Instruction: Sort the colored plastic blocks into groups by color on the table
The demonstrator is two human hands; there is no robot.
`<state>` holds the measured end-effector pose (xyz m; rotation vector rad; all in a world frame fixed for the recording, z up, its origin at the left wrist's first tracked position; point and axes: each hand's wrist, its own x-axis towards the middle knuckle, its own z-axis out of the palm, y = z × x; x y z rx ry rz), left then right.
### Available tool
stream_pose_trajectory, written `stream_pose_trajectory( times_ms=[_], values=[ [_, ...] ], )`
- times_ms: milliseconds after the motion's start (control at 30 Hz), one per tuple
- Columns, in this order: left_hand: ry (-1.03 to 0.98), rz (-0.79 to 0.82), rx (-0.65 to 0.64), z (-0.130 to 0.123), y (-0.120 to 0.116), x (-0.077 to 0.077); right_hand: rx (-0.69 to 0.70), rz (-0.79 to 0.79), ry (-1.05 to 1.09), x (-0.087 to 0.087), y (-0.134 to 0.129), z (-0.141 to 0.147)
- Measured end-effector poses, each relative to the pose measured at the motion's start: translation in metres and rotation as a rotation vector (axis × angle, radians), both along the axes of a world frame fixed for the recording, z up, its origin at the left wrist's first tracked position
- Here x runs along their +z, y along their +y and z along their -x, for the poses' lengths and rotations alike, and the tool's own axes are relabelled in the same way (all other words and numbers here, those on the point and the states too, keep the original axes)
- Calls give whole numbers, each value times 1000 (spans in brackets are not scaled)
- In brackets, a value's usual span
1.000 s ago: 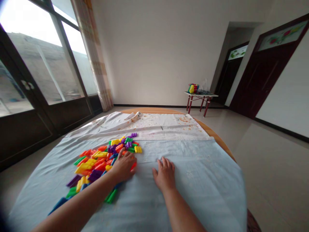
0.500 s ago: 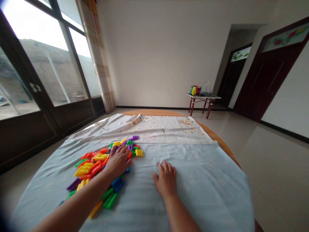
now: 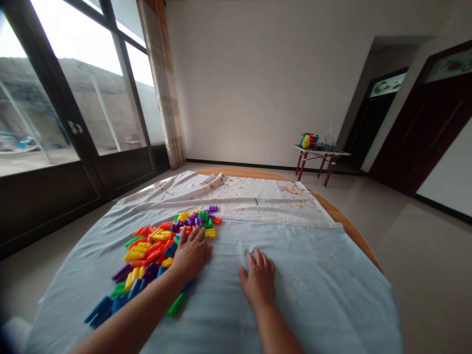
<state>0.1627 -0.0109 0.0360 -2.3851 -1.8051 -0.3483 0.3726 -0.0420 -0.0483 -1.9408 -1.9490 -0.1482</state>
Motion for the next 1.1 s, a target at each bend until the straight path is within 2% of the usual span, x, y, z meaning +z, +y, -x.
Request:
stream_pose_trajectory(
  times_ms=[100,200,300,433,533,633,700,767,833,900,1000,1100],
  values=[
    [-52,13,-140,-23,-36,-13,-8,-7,-1,3,-2,1],
    [-137,119,-271,-28,-61,-29,-9,-16,-4,7,-3,3],
    [-180,214,-217,-16,-63,-33,-14,-33,-1,9,-4,4],
    [-214,225,-89,-7,-55,-27,-2,-64,1,3,-4,2],
    [-258,234,-184,-17,-58,-30,14,-117,27,-4,-2,-5],
    [-322,296,-410,-28,-62,-44,36,-202,107,-1,11,-8],
    [-318,337,-516,-31,-60,-55,110,-220,171,12,31,0],
    [-300,326,-555,-31,-54,-66,206,-185,237,30,62,19],
    [-273,223,-581,-32,-46,-79,249,-107,307,47,101,47],
    [-239,43,-625,-35,-38,-97,275,-7,334,58,144,78],
    [-228,-224,-642,-45,-27,-128,286,73,342,61,201,117],
    [-240,-327,-570,-54,-20,-152,279,175,358,57,236,139]
  ],
)
